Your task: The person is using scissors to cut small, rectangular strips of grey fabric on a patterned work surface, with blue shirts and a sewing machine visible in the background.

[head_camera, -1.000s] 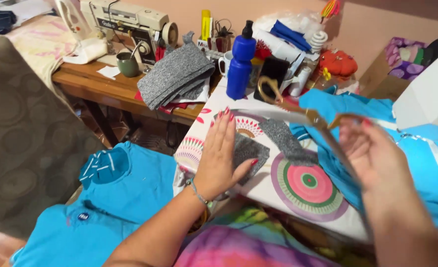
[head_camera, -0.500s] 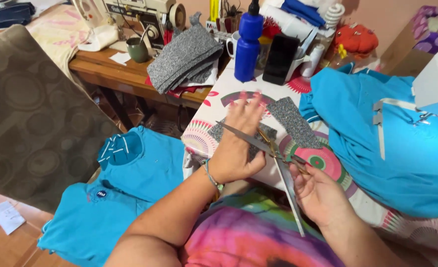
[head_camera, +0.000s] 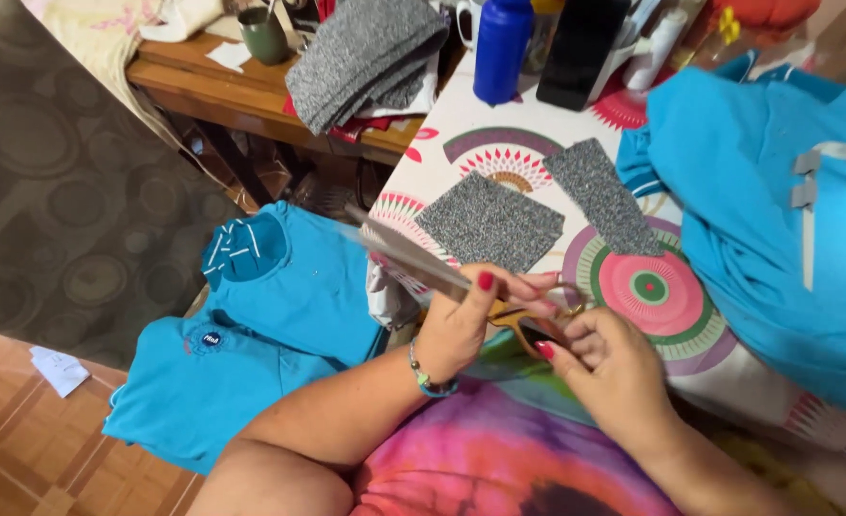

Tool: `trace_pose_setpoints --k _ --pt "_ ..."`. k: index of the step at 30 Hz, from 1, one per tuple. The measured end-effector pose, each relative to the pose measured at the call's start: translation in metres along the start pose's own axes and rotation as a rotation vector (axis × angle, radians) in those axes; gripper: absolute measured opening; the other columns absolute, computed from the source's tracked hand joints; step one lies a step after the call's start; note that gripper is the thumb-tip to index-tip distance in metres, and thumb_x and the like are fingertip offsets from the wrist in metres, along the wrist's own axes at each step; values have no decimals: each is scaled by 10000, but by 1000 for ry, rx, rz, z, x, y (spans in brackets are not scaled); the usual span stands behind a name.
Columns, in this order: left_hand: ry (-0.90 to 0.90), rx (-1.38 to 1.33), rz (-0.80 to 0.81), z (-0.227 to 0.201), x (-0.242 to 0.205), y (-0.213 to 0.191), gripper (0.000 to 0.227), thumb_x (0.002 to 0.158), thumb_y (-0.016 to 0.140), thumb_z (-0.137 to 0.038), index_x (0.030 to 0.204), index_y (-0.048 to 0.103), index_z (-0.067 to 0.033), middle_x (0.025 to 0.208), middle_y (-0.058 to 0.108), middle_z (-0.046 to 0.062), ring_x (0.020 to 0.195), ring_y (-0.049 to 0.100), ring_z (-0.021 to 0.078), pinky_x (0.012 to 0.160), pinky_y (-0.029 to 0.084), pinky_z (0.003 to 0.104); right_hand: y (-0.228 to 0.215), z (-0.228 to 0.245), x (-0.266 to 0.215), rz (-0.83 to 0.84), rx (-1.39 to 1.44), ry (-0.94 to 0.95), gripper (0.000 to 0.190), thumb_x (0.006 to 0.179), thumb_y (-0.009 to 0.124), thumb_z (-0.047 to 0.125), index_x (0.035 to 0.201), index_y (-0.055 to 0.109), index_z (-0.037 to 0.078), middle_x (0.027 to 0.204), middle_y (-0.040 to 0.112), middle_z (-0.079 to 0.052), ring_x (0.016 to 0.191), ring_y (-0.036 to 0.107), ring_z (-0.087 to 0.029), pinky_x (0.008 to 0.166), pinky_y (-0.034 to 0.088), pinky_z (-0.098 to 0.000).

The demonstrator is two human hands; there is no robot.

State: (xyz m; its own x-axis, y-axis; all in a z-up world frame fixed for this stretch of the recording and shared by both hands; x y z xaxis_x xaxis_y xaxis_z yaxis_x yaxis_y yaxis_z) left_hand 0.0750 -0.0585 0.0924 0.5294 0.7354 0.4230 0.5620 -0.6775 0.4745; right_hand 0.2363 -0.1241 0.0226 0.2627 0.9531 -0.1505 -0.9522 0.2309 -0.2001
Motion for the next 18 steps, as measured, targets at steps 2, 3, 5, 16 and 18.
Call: trace_pose_setpoints --k 2,3,5,16,18 --pt "-81 58 -290 -6 -1 -12 679 1069 375 -499 691 637 1 657 694 158 1107 737 374 852 661 458 12 81 -30 -145 -807 -686 424 803 846 257 676 463 128 653 495 -20 627 523 -247 630 404 -403" --pt "-84 56 -295 -2 0 -11 679 1069 375 -499 691 637 1 657 694 158 1107 737 374 852 661 458 13 85 -29 -141 -807 -682 424 803 846 257 676 463 128 653 495 -20 627 523 -247 630 404 -403" --pt "-203 -124 -381 18 -2 -14 731 1032 403 -561 610 676 -31 652 694 140 1115 725 342 956 599 469 32 102 -41 -53 -902 -898 328 814 838 264 966 623 69 1017 648 -118 970 627 -316 910 493 -434" --pt "34 780 340 -19 4 25 451 996 615 -395 1311 540 -81 1374 642 124 1191 663 297 1049 535 419 -41 25 -19 179 -671 -124 458 775 802 275 1227 736 244 1071 893 91 993 810 -39 861 572 -243" --pt "211 1023 332 -34 5 17 388 984 611 -406 1128 626 -46 1259 706 177 1019 725 391 904 574 467 -78 20 -22 174 -698 -109 384 786 800 246 1169 806 274 1068 908 145 983 790 14 873 560 -209"
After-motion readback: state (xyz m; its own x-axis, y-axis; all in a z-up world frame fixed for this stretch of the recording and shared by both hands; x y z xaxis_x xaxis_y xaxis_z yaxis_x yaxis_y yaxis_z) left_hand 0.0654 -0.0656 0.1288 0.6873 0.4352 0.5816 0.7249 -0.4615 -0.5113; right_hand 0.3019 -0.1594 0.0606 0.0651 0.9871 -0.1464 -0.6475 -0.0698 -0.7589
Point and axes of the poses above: each hand's wrist, its own x-axis towards the middle knuckle, its own y-axis out of the palm, z = x × y, the point moved 10 cm from there along x, towards the middle knuckle
